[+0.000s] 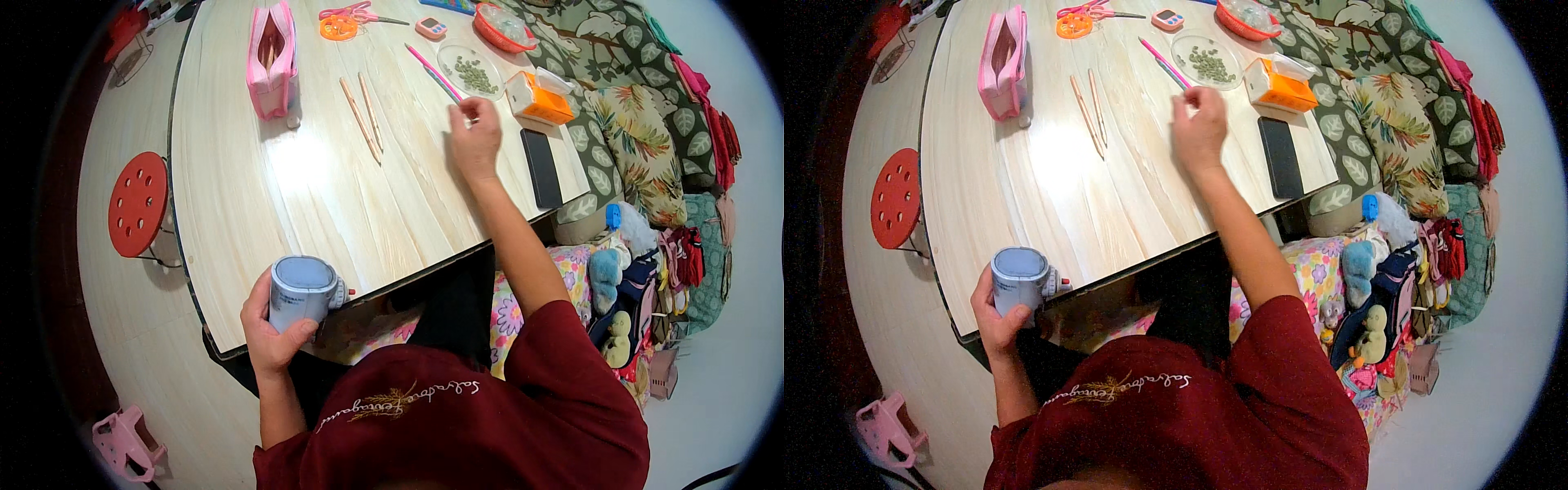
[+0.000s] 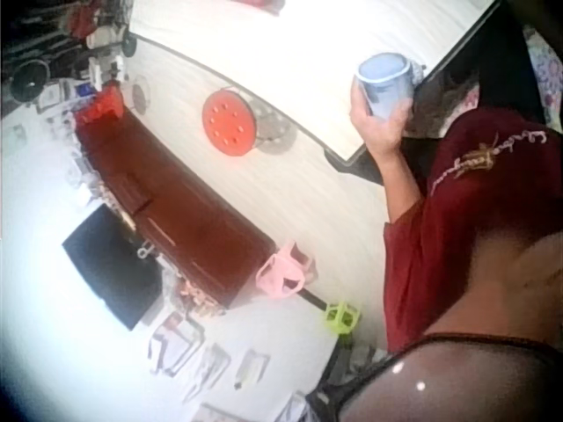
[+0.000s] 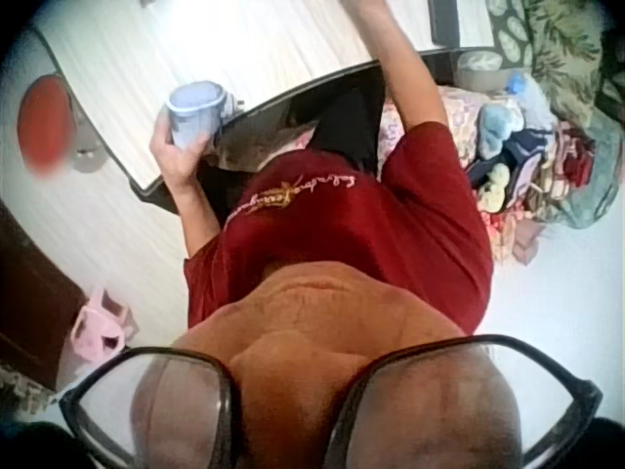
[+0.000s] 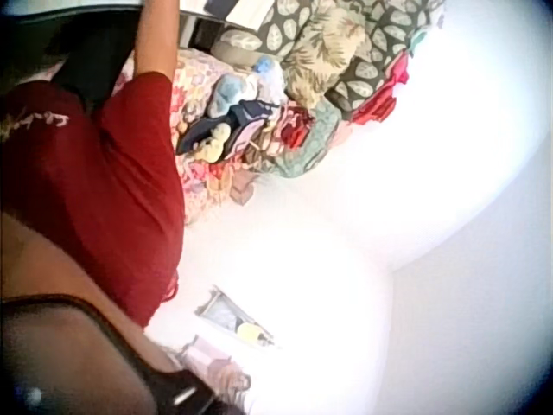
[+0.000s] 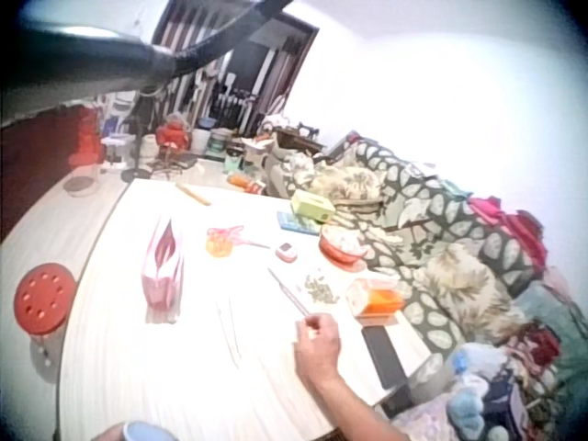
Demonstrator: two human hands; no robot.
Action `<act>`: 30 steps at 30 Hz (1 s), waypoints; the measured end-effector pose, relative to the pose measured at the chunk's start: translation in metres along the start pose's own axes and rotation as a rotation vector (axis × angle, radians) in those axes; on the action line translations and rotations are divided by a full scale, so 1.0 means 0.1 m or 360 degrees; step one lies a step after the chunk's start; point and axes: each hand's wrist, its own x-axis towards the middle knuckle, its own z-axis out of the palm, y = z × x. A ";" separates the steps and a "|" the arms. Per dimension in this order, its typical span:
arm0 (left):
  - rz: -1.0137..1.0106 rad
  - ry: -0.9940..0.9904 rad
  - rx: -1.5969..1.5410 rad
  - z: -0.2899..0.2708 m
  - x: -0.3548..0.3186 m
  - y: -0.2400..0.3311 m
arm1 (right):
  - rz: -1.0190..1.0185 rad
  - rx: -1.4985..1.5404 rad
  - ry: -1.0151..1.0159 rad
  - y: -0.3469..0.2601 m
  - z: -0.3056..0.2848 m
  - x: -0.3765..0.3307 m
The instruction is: The person picks up several pencils and a manual sharpener, then sharpens the pencils one by one by inserting them into the sharpener and rotating the handle, and finally places them back in a pencil case.
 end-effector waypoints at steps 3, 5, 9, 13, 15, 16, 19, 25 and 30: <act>-0.0011 -0.0011 -0.0040 0.00 -0.01 0.00 | -0.0230 -0.0538 -0.0110 0.24 -0.19 0.11; -0.0003 -0.0022 -0.0047 -0.01 -0.01 -0.02 | -0.0087 -0.0676 -0.0321 0.32 -0.25 0.08; -0.0013 -0.0007 -0.0047 0.00 -0.01 -0.01 | -0.0129 -0.0720 -0.0344 0.36 -0.20 -0.02; -0.0012 -0.0018 -0.0027 -0.01 -0.01 0.01 | -0.0255 -0.0700 -0.0321 0.32 -0.21 -0.07; 0.0003 -0.0012 -0.0005 0.00 -0.01 0.00 | -0.0239 -0.0636 -0.0478 0.25 -0.28 -0.07; 0.0013 -0.0005 0.0007 0.00 0.00 0.00 | -0.0230 -0.0605 -0.0556 0.21 -0.32 -0.07; 0.0015 -0.0002 0.0035 0.00 0.00 0.01 | -0.0161 -0.0520 -0.0805 0.07 -0.43 -0.09; 0.0040 -0.0007 0.0060 0.00 0.00 -0.03 | 0.0166 -0.0539 -0.1185 -0.23 -0.60 -0.16; 0.0053 -0.0005 0.0094 0.00 -0.01 -0.03 | -0.0075 -0.0508 -0.1012 -0.18 -0.61 -0.33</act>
